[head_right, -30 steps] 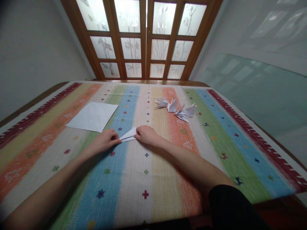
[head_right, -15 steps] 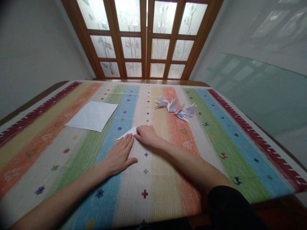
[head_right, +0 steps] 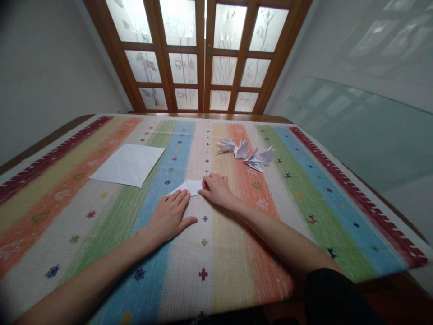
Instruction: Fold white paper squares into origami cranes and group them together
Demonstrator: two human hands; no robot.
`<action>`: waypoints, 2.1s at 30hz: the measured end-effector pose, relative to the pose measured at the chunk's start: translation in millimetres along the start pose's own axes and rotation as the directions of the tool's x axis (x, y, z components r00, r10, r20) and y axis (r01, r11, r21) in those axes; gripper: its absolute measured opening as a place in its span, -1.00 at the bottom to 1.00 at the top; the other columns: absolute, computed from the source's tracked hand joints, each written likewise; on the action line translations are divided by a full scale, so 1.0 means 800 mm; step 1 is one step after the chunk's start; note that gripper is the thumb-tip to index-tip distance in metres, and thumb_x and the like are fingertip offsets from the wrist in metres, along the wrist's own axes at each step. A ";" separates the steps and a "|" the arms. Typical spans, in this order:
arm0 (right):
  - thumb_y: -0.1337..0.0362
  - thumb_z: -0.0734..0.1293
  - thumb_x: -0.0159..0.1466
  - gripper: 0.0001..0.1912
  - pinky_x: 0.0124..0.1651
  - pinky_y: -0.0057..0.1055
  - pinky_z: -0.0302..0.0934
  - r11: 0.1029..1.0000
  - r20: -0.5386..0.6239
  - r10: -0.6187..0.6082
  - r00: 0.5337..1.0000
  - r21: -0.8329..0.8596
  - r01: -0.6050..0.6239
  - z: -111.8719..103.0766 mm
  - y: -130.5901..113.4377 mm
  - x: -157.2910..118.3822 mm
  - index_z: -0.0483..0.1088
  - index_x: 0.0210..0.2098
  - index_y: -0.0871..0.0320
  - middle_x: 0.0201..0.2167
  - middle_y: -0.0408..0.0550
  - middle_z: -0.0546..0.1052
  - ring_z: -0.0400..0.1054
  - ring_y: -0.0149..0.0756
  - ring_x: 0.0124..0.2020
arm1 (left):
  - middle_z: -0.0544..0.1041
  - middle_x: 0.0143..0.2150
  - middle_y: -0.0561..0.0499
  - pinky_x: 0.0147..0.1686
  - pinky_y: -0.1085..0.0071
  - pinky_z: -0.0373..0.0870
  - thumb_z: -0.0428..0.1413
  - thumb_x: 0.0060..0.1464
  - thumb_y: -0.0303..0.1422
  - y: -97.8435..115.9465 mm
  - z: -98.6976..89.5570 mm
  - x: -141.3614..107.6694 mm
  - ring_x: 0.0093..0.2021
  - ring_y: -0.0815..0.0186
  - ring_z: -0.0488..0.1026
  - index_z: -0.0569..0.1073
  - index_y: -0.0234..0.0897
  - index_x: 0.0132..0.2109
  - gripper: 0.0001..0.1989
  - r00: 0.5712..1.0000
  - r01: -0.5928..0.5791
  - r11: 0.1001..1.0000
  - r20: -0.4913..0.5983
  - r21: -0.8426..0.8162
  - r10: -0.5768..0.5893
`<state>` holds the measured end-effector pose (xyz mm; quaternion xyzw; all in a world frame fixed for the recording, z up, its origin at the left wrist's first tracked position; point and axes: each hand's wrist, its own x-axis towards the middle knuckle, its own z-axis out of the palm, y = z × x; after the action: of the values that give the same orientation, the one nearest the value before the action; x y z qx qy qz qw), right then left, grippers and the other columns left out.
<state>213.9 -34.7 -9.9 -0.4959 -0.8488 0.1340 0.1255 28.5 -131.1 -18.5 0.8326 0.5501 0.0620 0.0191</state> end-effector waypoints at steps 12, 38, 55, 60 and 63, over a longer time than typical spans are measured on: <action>0.37 0.27 0.30 -0.74 -0.01 -0.31 0.13 0.950 0.118 -0.306 0.945 0.106 0.294 0.015 -0.018 0.067 0.50 -0.06 0.21 -0.11 0.10 0.48 0.32 -0.23 -0.09 | 0.35 0.22 -0.22 0.12 0.10 0.15 -0.04 0.21 0.02 -0.003 0.008 0.005 0.18 0.01 0.24 0.22 -0.32 0.27 -0.35 0.997 -0.032 0.999 -0.067 0.014 0.033; 0.41 0.22 0.34 -0.75 -0.12 -0.33 0.17 0.737 -0.031 -0.675 0.737 -0.015 0.675 0.030 0.008 0.052 0.54 -0.17 0.13 -0.23 0.05 0.58 0.37 -0.27 -0.22 | 0.46 0.05 -0.39 0.00 0.04 0.28 -0.01 0.20 0.00 0.017 -0.003 -0.004 0.04 -0.08 0.37 0.39 -0.47 0.11 -0.40 0.989 0.131 0.988 -0.074 0.085 -0.125; 0.32 0.12 0.43 -0.69 -0.12 -0.30 0.16 0.580 0.114 -0.772 0.625 -0.274 0.767 0.024 0.006 0.045 0.46 -0.04 0.22 -0.23 0.05 0.58 0.36 -0.23 -0.19 | 0.26 0.30 -0.43 0.17 -0.02 0.19 -0.04 0.21 0.01 0.009 -0.002 -0.007 0.28 -0.13 0.23 0.25 -0.50 0.28 -0.29 0.984 0.174 0.977 0.009 0.124 -0.176; 0.34 0.11 0.44 -0.69 -0.14 -0.31 0.18 0.527 0.100 -0.804 0.586 -0.338 0.780 0.028 0.007 0.044 0.45 -0.04 0.26 -0.25 0.04 0.57 0.37 -0.24 -0.21 | 0.34 0.23 -0.47 0.15 -0.08 0.17 -0.01 0.20 0.00 0.005 -0.018 -0.013 0.23 -0.18 0.27 0.36 -0.55 0.19 -0.32 0.981 0.186 0.967 0.014 0.174 -0.192; 0.35 0.11 0.43 -0.70 -0.15 -0.31 0.18 0.504 0.071 -0.823 0.563 -0.366 0.782 0.031 0.008 0.044 0.46 -0.07 0.27 -0.29 0.02 0.57 0.38 -0.25 -0.24 | 0.52 0.00 -0.49 0.11 -0.08 0.19 -0.02 0.20 0.02 0.006 -0.037 -0.016 0.11 -0.20 0.37 0.51 -0.59 -0.02 -0.36 0.967 0.251 0.946 -0.008 0.205 -0.255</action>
<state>194.0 -3.3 -32.7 -0.0656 -0.9817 -0.1241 0.1287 23.9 -146.0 10.5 0.7532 0.6556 -0.0054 -0.0534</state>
